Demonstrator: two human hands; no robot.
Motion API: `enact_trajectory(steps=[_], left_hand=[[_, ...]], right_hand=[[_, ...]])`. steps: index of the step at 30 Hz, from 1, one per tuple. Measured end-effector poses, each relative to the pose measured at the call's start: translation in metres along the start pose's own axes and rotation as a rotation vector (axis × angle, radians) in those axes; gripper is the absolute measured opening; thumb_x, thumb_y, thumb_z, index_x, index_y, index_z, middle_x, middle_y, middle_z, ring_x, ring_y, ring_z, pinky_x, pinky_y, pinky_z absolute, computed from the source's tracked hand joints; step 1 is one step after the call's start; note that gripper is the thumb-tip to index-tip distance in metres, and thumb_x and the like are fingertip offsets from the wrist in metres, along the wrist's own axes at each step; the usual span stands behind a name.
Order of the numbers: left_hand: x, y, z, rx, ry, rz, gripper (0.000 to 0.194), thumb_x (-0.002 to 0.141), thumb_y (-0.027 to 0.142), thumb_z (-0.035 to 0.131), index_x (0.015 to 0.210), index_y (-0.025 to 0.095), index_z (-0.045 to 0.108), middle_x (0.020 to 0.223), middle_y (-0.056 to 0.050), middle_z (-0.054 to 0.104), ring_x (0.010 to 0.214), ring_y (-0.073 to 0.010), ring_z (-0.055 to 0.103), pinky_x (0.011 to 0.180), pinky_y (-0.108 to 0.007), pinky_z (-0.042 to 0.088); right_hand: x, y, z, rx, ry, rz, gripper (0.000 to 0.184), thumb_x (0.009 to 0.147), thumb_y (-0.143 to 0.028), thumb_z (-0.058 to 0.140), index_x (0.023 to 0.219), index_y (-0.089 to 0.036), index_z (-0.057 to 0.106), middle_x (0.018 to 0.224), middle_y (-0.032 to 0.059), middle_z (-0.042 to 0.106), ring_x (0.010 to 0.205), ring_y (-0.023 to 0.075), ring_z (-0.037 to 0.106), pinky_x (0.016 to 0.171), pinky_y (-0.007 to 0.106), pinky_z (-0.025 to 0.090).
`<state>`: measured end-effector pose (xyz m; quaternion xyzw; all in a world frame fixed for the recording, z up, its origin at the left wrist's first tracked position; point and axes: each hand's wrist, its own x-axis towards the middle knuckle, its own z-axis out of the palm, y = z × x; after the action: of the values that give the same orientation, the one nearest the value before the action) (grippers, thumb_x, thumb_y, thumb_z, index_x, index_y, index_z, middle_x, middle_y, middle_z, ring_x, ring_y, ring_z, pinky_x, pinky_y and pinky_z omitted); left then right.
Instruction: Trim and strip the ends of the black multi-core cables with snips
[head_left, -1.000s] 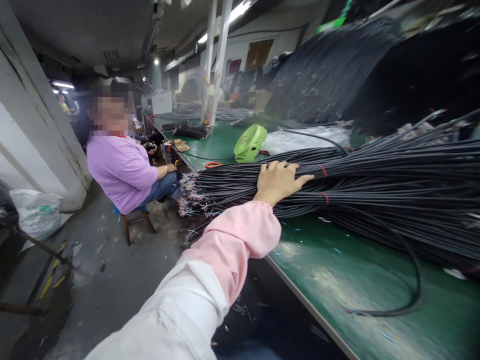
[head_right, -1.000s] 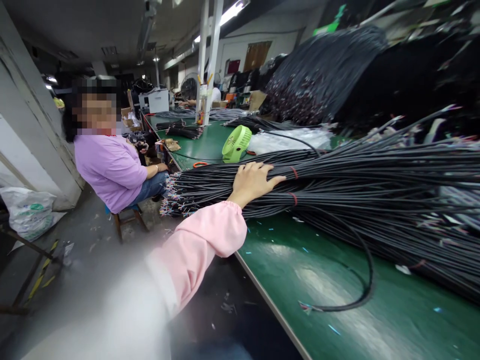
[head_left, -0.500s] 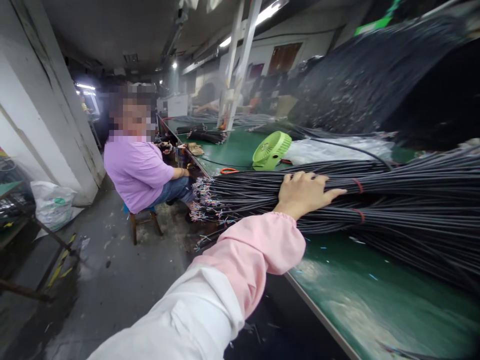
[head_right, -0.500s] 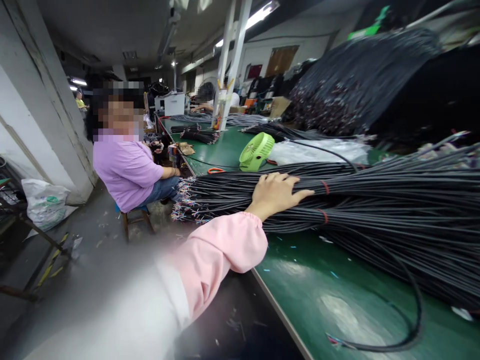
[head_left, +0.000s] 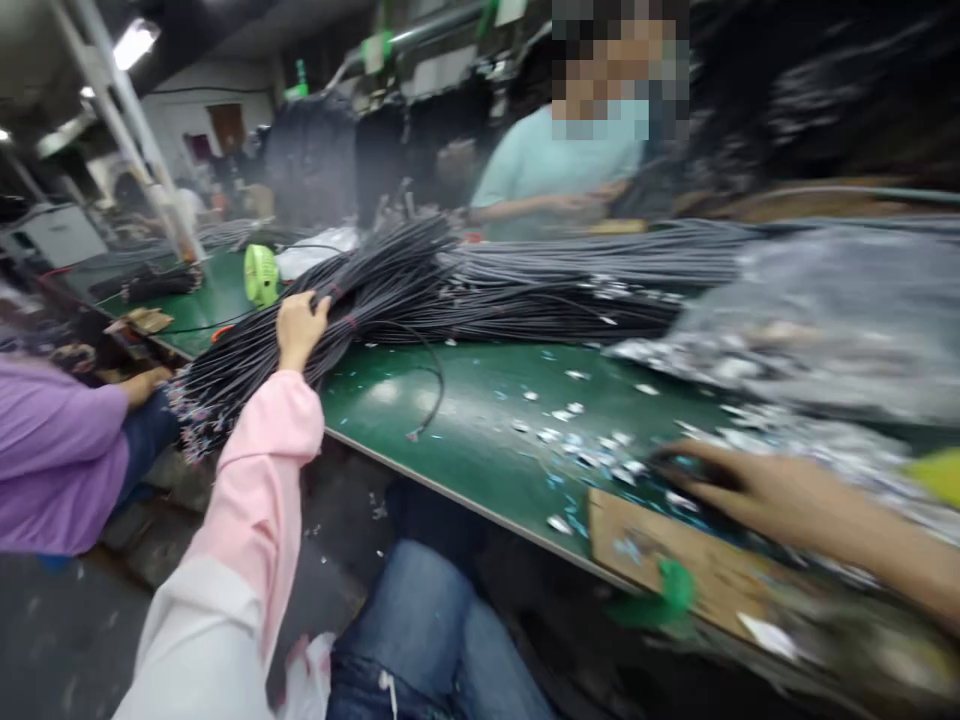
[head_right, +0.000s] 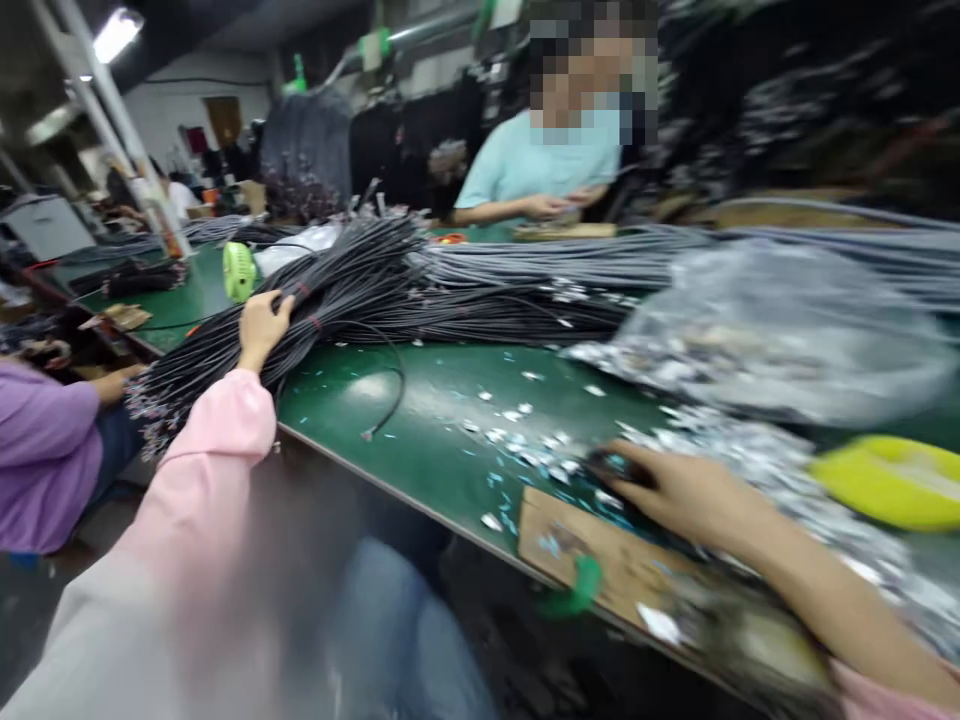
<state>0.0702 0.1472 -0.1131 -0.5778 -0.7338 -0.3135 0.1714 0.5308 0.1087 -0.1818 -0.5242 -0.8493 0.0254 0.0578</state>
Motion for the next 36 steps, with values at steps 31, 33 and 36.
enact_trajectory(steps=[31, 33, 36], left_hand=[[-0.088, 0.176, 0.089, -0.018, -0.515, 0.392, 0.042, 0.090, 0.037, 0.039, 0.123, 0.016, 0.054, 0.132, -0.016, 0.049, 0.124, -0.0248, 0.042, 0.103, -0.038, 0.032], [-0.085, 0.175, 0.090, -0.002, -0.503, 0.425, 0.041, 0.091, 0.035, 0.036, 0.123, 0.016, 0.054, 0.130, -0.016, 0.051, 0.123, -0.0241, 0.044, 0.101, -0.037, 0.033], [-0.081, 0.178, 0.090, -0.017, -0.493, 0.466, 0.039, 0.093, 0.029, 0.030, 0.118, 0.016, 0.058, 0.123, -0.015, 0.057, 0.120, -0.0235, 0.047, 0.098, -0.038, 0.037]], right_hand=[[0.017, 0.009, -0.010, 0.174, 0.081, 0.125, 0.016, 0.074, -0.015, 0.054, 0.081, -0.021, 0.068, 0.071, 0.0025, 0.068, 0.067, 0.0182, 0.061, 0.061, 0.024, 0.040], [0.020, 0.012, -0.009, 0.205, 0.109, 0.162, 0.016, 0.072, -0.012, 0.056, 0.078, -0.020, 0.068, 0.069, 0.0026, 0.067, 0.065, 0.0178, 0.060, 0.059, 0.024, 0.037], [0.021, 0.016, -0.011, 0.231, 0.135, 0.207, 0.017, 0.070, -0.009, 0.057, 0.077, -0.018, 0.070, 0.068, 0.0029, 0.067, 0.065, 0.0166, 0.059, 0.058, 0.023, 0.034]])
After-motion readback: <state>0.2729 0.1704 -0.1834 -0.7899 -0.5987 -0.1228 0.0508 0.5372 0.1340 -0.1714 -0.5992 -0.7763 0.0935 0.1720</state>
